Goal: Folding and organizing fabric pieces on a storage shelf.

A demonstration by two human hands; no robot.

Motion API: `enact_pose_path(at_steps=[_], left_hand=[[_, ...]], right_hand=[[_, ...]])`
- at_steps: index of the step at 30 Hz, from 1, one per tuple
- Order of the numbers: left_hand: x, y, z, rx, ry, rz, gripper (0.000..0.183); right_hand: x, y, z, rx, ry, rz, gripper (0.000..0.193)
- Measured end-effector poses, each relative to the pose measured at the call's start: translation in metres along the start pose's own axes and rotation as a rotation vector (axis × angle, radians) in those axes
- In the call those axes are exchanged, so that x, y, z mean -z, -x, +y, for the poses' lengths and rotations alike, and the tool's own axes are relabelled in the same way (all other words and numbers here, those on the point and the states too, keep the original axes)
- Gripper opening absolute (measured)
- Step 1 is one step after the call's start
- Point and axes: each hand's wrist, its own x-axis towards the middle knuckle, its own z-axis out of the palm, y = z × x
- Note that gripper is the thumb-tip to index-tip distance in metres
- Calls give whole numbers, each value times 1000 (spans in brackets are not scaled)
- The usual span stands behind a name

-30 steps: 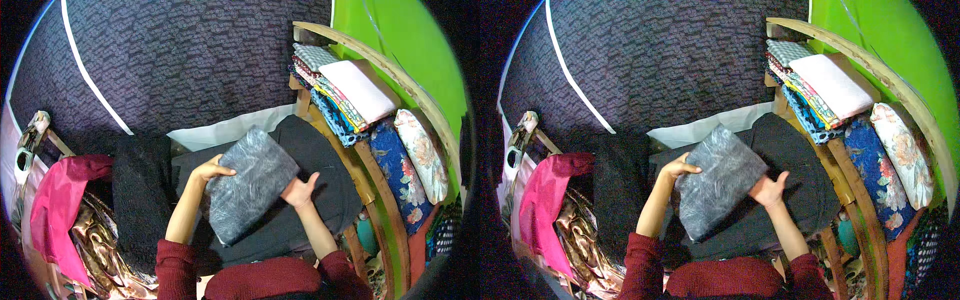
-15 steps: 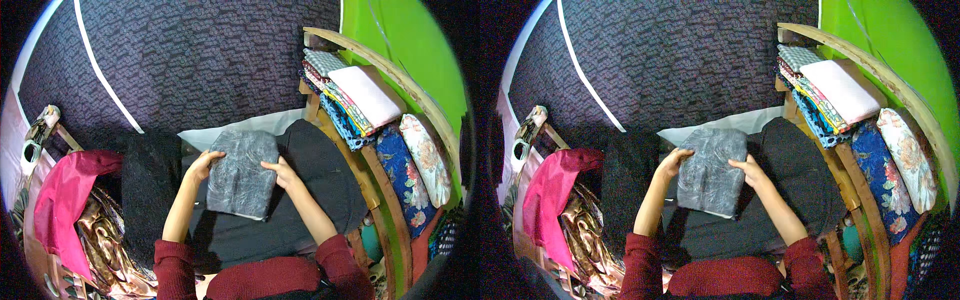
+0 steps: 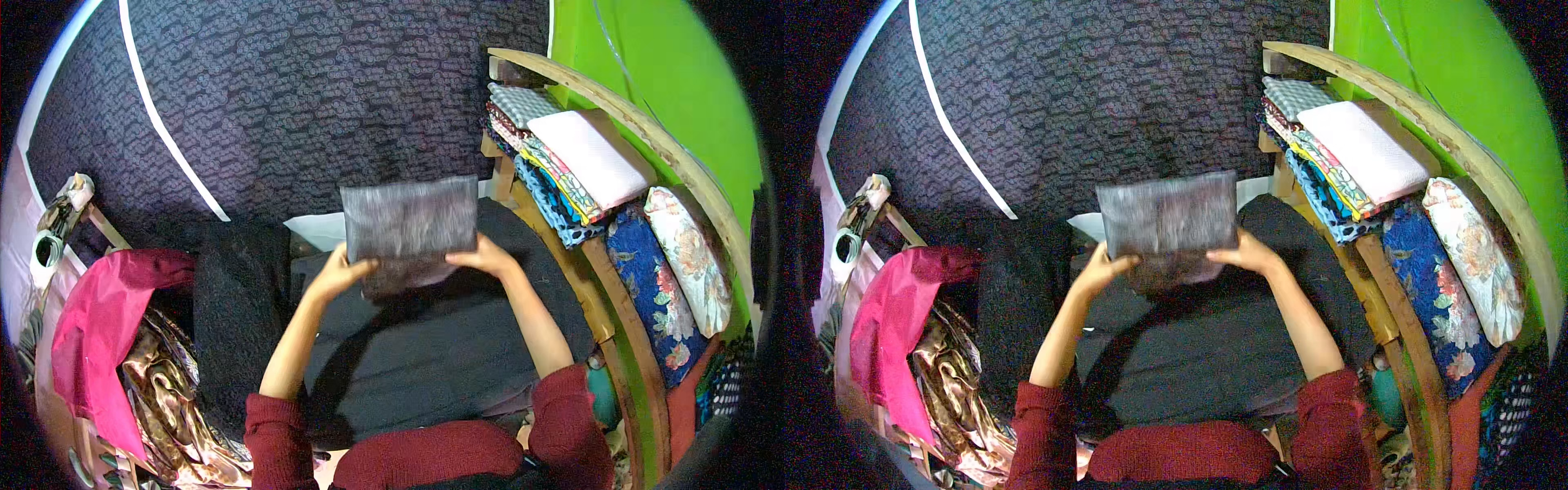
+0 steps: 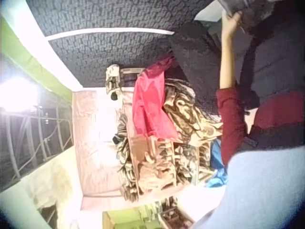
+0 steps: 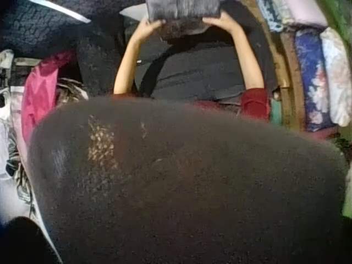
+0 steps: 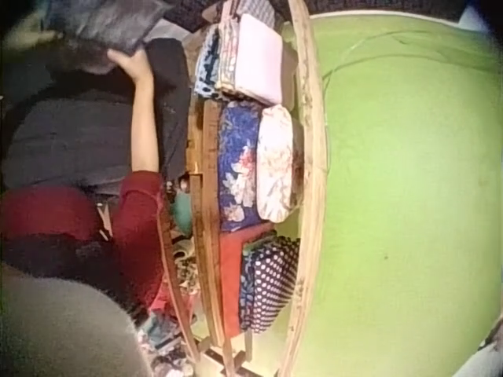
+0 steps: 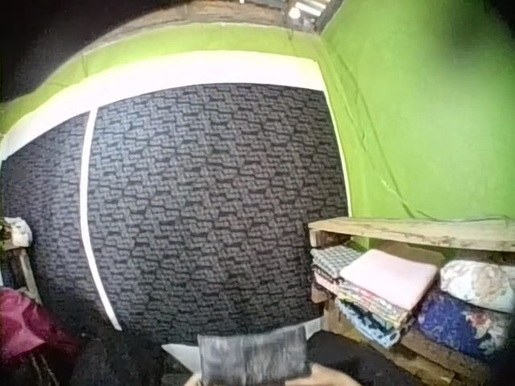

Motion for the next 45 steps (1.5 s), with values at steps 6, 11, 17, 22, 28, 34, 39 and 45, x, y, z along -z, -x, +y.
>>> enact_pose_path(at_steps=[6, 11, 17, 22, 28, 34, 39, 45], left_hand=[[-50, 104, -40, 83, 130, -135, 34], [-70, 160, -50, -58, -238, -278, 41], [-94, 197, -39, -97, -382, -344, 32], [-107, 204, -44, -43, -461, -363, 38], [-112, 204, -33, -262, -1120, -423, 55], [-106, 199, -25, -189, -1156, -329, 41], [-101, 181, -33, -167, -1091, -561, 48], [-101, 191, -48, -197, -943, -510, 47]], right_hand=[[-16, 94, 19, -323, 231, -337, 61], [-28, 145, 32, -352, 414, -559, 56], [-33, 184, 40, -65, 118, -635, 59], [-45, 191, 28, 45, 328, -698, 51], [-43, 186, 19, 29, 329, -702, 58], [-40, 183, 27, 66, 248, -713, 61], [-37, 188, 42, 58, 315, -651, 67], [-33, 206, 51, 170, 250, -396, 50]])
